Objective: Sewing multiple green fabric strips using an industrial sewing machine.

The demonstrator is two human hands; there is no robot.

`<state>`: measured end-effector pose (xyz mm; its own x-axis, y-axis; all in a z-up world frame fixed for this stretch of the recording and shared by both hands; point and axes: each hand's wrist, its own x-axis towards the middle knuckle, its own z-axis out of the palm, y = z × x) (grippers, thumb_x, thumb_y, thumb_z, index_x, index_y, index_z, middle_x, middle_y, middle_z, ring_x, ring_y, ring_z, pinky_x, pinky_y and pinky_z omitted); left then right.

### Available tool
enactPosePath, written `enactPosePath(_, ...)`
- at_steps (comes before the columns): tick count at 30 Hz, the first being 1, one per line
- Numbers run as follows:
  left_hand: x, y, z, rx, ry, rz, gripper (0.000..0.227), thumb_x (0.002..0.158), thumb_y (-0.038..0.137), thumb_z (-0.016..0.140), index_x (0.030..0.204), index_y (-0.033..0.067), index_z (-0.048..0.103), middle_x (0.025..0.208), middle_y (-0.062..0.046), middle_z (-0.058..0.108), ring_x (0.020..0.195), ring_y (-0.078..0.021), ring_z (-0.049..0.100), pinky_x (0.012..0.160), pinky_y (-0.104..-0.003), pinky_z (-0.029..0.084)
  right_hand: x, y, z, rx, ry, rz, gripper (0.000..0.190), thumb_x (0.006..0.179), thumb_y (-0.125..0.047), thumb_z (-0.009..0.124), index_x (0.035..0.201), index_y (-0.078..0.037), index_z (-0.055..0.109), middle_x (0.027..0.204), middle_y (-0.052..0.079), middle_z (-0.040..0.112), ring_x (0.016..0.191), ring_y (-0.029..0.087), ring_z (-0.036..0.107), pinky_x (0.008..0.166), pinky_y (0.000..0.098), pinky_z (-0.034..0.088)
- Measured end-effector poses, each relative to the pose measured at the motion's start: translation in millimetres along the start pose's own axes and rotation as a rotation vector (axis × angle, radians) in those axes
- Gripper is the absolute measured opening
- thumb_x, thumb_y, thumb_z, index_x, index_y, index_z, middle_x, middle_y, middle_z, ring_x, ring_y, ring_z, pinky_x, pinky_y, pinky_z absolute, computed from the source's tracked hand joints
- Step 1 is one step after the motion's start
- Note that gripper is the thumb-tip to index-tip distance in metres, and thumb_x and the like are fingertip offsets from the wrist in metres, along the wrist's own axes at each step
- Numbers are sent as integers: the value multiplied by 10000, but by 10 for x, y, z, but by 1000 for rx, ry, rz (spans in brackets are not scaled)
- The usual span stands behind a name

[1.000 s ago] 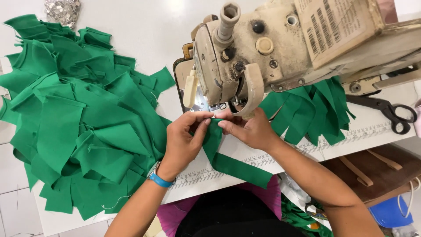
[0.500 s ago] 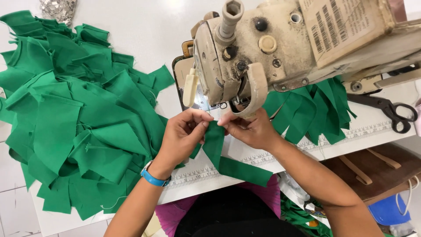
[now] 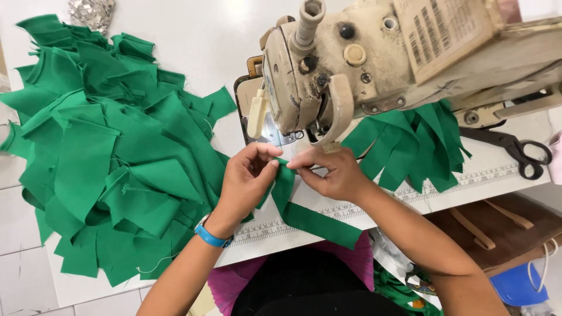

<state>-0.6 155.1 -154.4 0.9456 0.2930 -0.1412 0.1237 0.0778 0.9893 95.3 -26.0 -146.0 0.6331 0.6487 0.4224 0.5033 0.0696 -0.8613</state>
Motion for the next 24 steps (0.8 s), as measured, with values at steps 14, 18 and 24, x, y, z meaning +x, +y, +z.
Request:
enactPosePath(14, 150, 55, 1, 761, -120, 262, 325, 913, 56, 646, 1216, 139, 564, 855, -127, 699, 771, -433, 669, 632, -529, 539, 68, -68, 74, -697, -23, -731, 141, 1014, -78, 655, 895, -97, 728, 951, 74, 696, 845, 243, 696, 724, 338, 577)
enactPosePath(18, 293, -413, 82, 1038, -20, 623, 204, 941, 128, 597, 1132, 199, 609, 782, -23, 534, 718, -331, 616, 582, -435, 507, 71, -1, 25, -801, -96, -659, 200, 1052, -86, 585, 877, -125, 673, 827, 37, 580, 819, 237, 636, 672, 316, 553)
enactPosePath(24, 312, -747, 5, 1304, 111, 968, 118, 952, 101, 562, 1023, 141, 648, 918, -48, 535, 798, -277, 563, 736, -397, 461, 82, -73, 6, -873, -188, -536, 172, 1042, -106, 587, 885, -137, 649, 839, 11, 585, 888, 219, 660, 624, 295, 529)
